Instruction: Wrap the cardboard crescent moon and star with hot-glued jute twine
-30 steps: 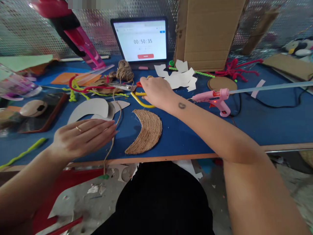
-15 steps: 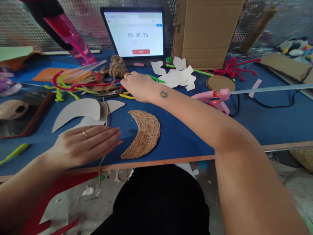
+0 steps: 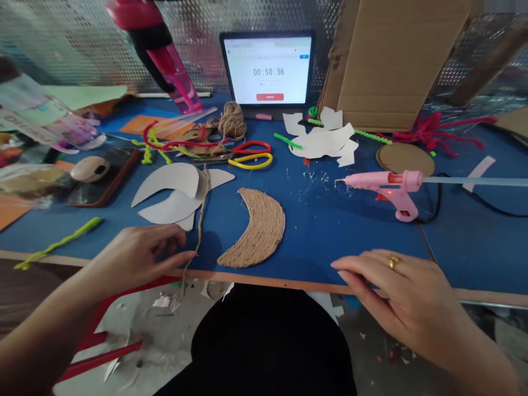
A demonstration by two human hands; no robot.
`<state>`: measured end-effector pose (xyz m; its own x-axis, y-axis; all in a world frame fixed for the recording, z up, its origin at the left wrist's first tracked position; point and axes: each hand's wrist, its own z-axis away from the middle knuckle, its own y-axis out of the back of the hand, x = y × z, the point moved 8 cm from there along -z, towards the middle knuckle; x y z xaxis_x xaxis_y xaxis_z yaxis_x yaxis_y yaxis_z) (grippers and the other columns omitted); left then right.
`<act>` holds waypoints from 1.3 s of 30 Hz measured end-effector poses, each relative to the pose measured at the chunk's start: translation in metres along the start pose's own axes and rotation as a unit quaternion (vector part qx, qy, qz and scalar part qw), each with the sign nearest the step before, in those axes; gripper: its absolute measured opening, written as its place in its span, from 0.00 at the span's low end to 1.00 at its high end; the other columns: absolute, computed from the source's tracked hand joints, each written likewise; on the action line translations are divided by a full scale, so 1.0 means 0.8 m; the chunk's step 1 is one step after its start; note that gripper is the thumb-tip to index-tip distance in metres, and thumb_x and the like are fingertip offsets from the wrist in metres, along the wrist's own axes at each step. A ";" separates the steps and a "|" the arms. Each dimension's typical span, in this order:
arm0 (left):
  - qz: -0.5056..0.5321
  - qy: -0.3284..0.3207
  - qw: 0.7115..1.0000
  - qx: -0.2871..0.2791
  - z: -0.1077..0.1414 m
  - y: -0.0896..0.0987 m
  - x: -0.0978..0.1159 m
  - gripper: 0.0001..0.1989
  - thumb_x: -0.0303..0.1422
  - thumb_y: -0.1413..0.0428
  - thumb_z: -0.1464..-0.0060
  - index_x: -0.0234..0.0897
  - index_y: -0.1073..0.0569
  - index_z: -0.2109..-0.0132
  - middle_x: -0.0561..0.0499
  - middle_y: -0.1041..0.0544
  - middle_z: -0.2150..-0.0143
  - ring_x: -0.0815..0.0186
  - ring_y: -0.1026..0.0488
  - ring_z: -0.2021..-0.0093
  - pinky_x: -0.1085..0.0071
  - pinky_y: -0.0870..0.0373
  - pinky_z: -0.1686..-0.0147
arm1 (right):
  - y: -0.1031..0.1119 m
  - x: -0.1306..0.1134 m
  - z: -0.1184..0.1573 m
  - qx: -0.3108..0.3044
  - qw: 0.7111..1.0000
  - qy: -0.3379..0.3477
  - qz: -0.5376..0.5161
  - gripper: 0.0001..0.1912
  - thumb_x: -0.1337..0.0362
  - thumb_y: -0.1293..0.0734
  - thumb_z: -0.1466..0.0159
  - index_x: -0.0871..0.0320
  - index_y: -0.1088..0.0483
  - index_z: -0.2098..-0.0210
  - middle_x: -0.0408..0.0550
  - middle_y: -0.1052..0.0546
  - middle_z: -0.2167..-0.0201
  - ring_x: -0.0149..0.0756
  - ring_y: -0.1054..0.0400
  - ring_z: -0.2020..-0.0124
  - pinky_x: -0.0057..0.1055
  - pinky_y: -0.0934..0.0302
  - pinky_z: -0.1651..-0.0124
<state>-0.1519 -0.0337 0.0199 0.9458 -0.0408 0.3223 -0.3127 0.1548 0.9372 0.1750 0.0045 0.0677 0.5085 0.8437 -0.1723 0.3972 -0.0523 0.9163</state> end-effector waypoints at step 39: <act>0.633 -0.029 0.765 -0.112 -0.091 -0.037 0.125 0.05 0.31 0.37 0.46 0.35 0.25 0.64 0.51 0.20 0.64 0.73 0.22 0.67 0.83 0.25 0.67 | -0.003 0.105 0.008 0.030 0.979 -0.197 0.041 0.15 0.52 0.37 0.35 0.53 0.30 0.74 0.39 0.26 0.80 0.30 0.31 0.79 0.29 0.41 0.74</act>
<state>-0.0418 0.0297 0.0148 -0.1104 0.2386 0.9648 -0.9464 0.2711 -0.1754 0.2215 0.0722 0.0485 0.7915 0.5639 -0.2356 0.3806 -0.1532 0.9120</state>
